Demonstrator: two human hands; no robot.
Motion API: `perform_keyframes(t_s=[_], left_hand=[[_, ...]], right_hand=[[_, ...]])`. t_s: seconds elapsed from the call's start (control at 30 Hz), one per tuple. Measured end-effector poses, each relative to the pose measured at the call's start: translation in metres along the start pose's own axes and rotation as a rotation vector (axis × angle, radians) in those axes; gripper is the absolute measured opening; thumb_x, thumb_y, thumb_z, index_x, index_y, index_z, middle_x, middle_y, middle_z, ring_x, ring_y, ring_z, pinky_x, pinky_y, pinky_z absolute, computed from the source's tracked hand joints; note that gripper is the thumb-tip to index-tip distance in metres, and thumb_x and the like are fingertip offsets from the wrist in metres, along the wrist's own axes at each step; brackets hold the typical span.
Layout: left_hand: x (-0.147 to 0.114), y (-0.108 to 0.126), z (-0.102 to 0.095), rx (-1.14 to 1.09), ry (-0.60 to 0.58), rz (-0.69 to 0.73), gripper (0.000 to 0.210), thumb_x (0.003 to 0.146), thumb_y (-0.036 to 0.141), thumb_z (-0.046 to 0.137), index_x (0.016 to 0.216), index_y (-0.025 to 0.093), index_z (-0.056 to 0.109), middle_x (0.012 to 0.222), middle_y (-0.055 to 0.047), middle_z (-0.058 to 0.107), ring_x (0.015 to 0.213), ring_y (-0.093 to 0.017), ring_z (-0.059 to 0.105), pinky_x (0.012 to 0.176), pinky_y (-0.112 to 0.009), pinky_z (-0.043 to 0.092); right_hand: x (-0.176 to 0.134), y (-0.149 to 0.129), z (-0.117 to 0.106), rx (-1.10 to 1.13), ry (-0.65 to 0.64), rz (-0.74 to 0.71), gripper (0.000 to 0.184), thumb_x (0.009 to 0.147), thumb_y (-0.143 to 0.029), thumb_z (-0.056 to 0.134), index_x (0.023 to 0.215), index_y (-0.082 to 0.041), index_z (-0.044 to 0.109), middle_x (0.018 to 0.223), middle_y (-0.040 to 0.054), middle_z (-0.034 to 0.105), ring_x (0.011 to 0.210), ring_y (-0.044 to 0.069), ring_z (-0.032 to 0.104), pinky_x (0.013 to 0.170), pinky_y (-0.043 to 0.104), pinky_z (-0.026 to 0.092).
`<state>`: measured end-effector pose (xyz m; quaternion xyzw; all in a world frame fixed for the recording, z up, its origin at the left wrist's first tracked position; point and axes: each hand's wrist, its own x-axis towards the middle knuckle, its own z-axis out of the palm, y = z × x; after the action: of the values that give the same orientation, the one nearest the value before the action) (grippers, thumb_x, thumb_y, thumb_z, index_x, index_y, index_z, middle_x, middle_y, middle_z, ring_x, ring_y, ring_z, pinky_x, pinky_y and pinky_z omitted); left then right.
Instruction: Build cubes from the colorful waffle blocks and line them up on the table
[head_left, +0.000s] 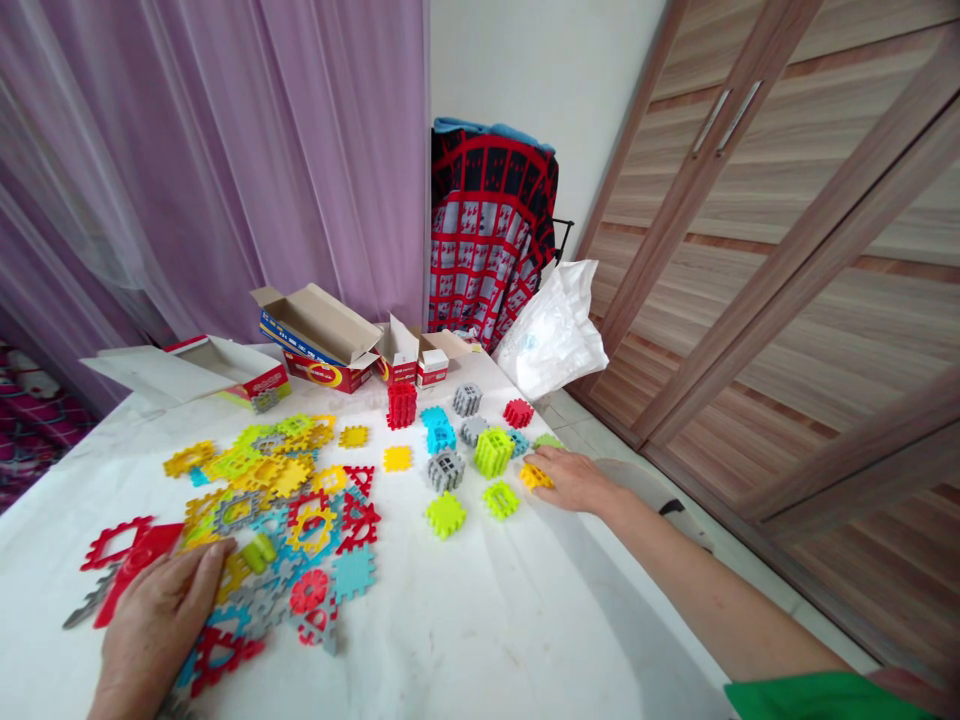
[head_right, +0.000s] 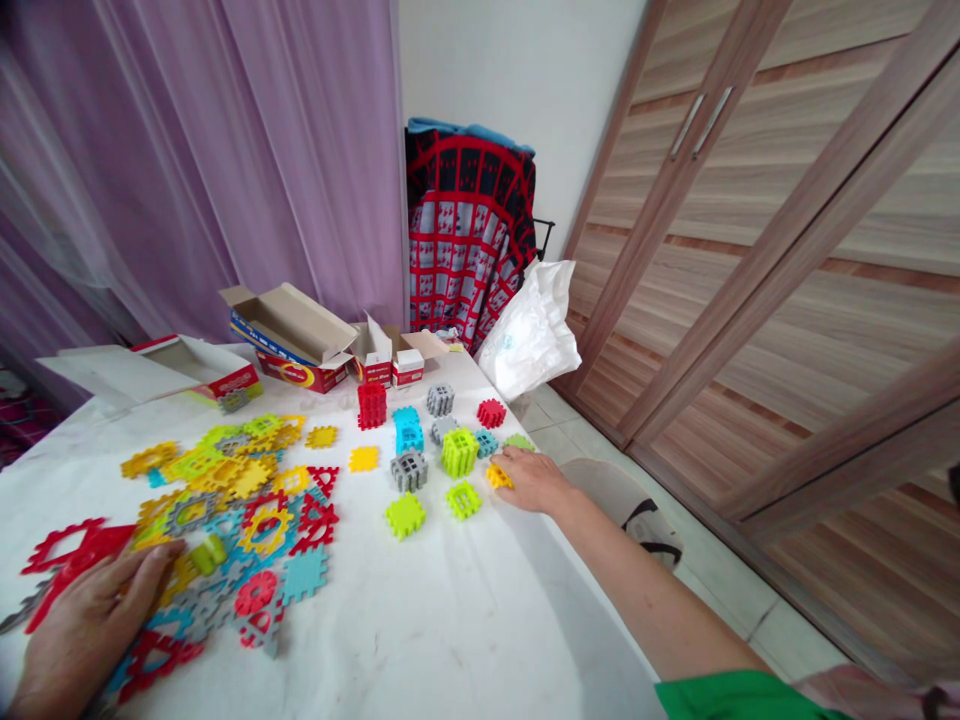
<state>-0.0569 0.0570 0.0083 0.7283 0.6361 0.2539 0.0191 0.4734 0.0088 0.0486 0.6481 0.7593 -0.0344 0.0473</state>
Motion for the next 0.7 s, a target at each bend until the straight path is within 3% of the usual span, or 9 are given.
perform_keyframes(t_s=[0.3,0.5,0.6,0.7], left_hand=[[-0.001,-0.003,0.001,0.027,-0.005,-0.007,0.045,0.084,0.048,0.038,0.083,0.024,0.076,0.083,-0.008,0.077,0.076,-0.029,0.070,0.065,-0.043,0.057],[0.000,-0.002,0.002,0.018,-0.001,-0.008,0.044,0.083,0.048,0.039,0.084,0.024,0.075,0.084,-0.008,0.077,0.081,-0.028,0.070,0.073,-0.043,0.057],[0.001,-0.005,0.005,0.022,-0.036,-0.055,0.047,0.078,0.051,0.039,0.087,0.023,0.077,0.087,-0.009,0.077,0.083,-0.028,0.069,0.076,-0.041,0.056],[0.002,-0.010,0.007,0.014,-0.043,-0.068,0.047,0.075,0.053,0.041,0.086,0.025,0.077,0.087,-0.007,0.077,0.080,-0.026,0.069,0.076,-0.038,0.056]], right_hand=[[-0.001,-0.002,-0.002,-0.026,-0.017,0.015,0.040,0.084,-0.032,0.055,0.122,-0.021,0.059,0.112,0.0117,0.061,0.100,0.026,0.059,0.082,0.036,0.046],[-0.003,0.002,-0.003,0.043,0.007,0.026,0.047,0.083,-0.033,0.056,0.129,-0.021,0.056,0.121,0.0116,0.060,0.108,0.026,0.058,0.089,0.036,0.045],[-0.006,0.007,-0.009,0.068,0.049,0.080,0.049,0.085,-0.035,0.054,0.133,-0.023,0.054,0.130,0.0105,0.057,0.113,0.025,0.057,0.090,0.034,0.045],[-0.012,0.012,-0.017,0.078,0.169,0.162,0.042,0.089,-0.036,0.050,0.129,-0.025,0.057,0.129,0.0074,0.060,0.111,0.023,0.059,0.087,0.030,0.046]])
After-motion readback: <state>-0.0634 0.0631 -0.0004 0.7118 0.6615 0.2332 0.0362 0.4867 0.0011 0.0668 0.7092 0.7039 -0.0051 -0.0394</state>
